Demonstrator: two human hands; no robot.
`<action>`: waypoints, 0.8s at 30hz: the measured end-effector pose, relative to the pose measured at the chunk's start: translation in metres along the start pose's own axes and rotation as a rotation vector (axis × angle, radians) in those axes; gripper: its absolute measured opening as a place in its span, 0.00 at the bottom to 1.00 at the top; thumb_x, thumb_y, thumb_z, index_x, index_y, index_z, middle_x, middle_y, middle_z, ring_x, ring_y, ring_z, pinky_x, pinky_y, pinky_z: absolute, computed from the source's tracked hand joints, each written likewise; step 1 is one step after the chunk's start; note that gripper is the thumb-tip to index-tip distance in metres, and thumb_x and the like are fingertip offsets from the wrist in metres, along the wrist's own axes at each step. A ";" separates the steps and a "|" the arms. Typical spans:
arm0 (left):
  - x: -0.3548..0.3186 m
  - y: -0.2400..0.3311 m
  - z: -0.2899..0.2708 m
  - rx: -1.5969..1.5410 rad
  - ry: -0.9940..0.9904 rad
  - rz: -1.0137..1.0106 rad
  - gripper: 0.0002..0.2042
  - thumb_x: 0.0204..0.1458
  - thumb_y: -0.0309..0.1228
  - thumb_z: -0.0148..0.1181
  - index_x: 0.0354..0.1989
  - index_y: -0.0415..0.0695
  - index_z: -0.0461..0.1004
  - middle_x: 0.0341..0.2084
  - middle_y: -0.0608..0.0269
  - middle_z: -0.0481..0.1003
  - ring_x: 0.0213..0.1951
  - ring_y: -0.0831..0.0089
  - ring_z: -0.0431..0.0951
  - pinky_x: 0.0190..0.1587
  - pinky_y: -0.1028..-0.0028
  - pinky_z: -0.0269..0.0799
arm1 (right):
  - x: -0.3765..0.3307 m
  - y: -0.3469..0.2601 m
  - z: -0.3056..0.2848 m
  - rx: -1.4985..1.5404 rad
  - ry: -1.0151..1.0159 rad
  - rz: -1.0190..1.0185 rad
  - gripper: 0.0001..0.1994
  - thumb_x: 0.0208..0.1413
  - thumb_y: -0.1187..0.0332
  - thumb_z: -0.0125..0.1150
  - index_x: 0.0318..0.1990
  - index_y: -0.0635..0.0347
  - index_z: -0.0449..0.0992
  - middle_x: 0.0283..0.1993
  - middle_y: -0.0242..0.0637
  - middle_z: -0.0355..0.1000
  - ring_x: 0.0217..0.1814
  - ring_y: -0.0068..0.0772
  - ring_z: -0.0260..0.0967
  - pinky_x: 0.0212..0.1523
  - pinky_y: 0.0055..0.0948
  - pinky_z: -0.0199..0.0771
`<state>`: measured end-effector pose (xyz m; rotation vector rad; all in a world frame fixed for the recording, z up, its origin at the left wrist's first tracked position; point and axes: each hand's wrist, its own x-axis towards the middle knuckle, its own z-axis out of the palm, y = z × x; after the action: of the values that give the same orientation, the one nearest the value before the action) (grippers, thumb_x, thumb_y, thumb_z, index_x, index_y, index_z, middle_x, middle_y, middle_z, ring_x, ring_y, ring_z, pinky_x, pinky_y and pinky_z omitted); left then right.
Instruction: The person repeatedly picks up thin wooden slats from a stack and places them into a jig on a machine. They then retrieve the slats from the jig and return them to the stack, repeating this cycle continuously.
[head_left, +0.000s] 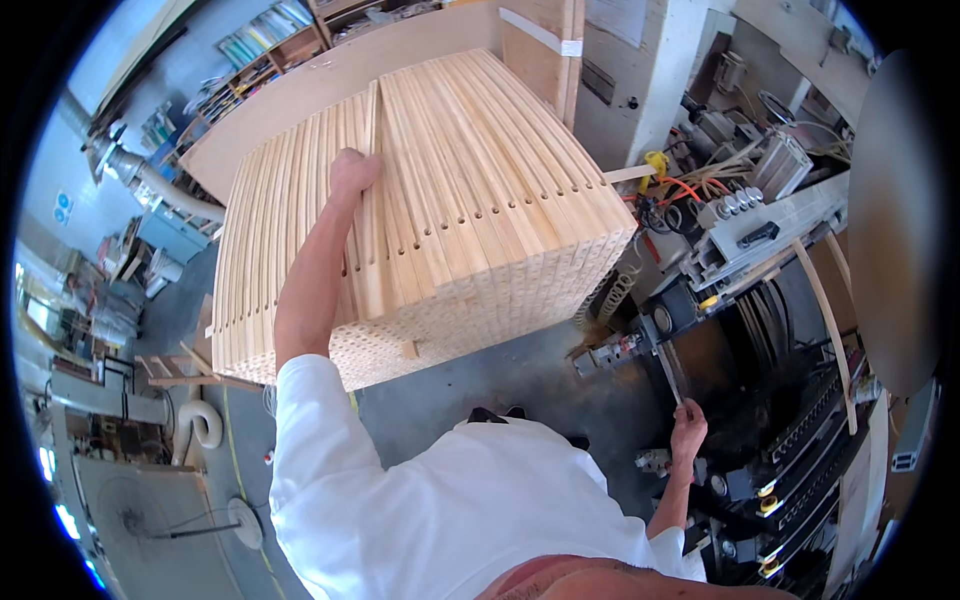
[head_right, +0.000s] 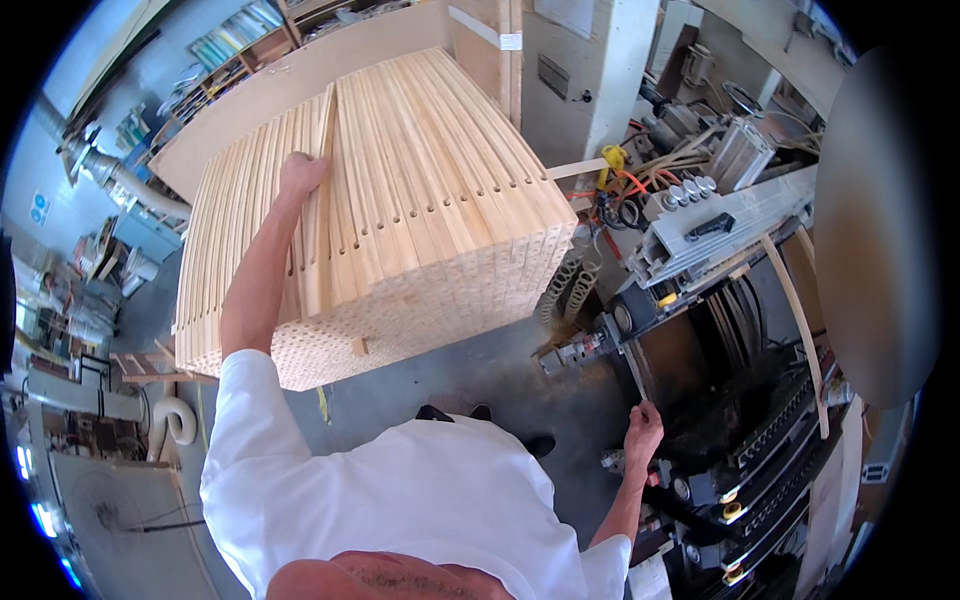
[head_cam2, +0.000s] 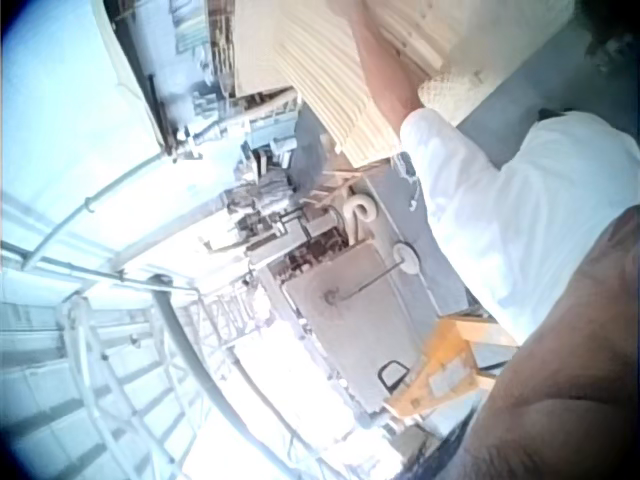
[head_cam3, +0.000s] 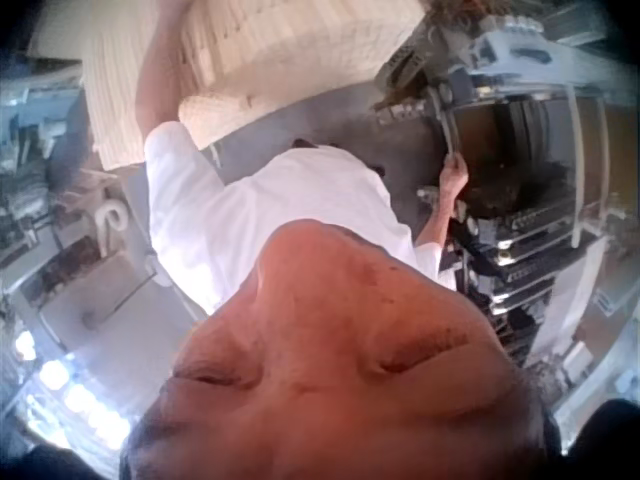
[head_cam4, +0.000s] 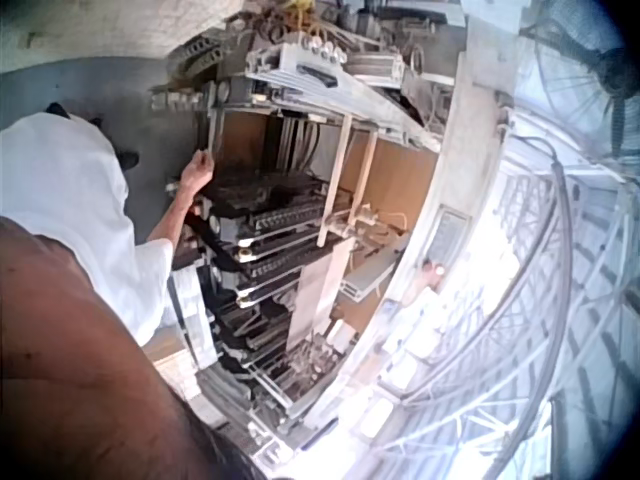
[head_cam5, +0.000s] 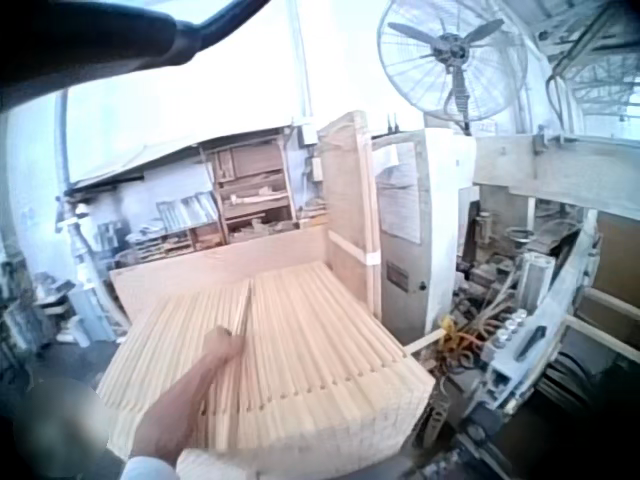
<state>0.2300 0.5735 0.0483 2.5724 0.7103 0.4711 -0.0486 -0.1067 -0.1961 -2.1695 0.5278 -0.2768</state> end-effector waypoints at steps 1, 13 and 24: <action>0.012 0.000 0.009 0.020 0.005 0.030 0.25 0.45 0.44 0.58 0.36 0.28 0.78 0.34 0.36 0.79 0.42 0.49 0.81 0.46 0.61 0.75 | -0.009 0.003 -0.002 -0.024 0.012 0.033 0.15 0.56 0.71 0.61 0.48 0.73 0.76 0.38 0.43 0.78 0.40 0.30 0.74 0.45 0.29 0.72; -0.005 -0.011 0.005 -0.378 0.147 0.550 0.23 0.60 0.35 0.54 0.61 0.33 0.65 0.52 0.46 0.73 0.54 0.58 0.73 0.56 0.63 0.70 | -0.108 0.057 -0.071 -0.148 0.138 0.257 0.16 0.58 0.66 0.58 0.52 0.59 0.76 0.54 0.46 0.74 0.56 0.45 0.72 0.57 0.37 0.69; -0.561 0.201 0.151 -0.673 -1.163 0.787 0.13 0.59 0.28 0.55 0.48 0.35 0.75 0.37 0.58 0.78 0.33 0.74 0.77 0.35 0.76 0.74 | -0.338 0.148 -0.234 -0.513 0.803 0.391 0.15 0.50 0.67 0.63 0.45 0.60 0.75 0.43 0.45 0.73 0.48 0.51 0.71 0.48 0.44 0.72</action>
<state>-0.0797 0.0632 -0.0982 1.8674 -0.7485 -0.5103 -0.4761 -0.1945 -0.1766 -2.3064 1.5941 -0.8811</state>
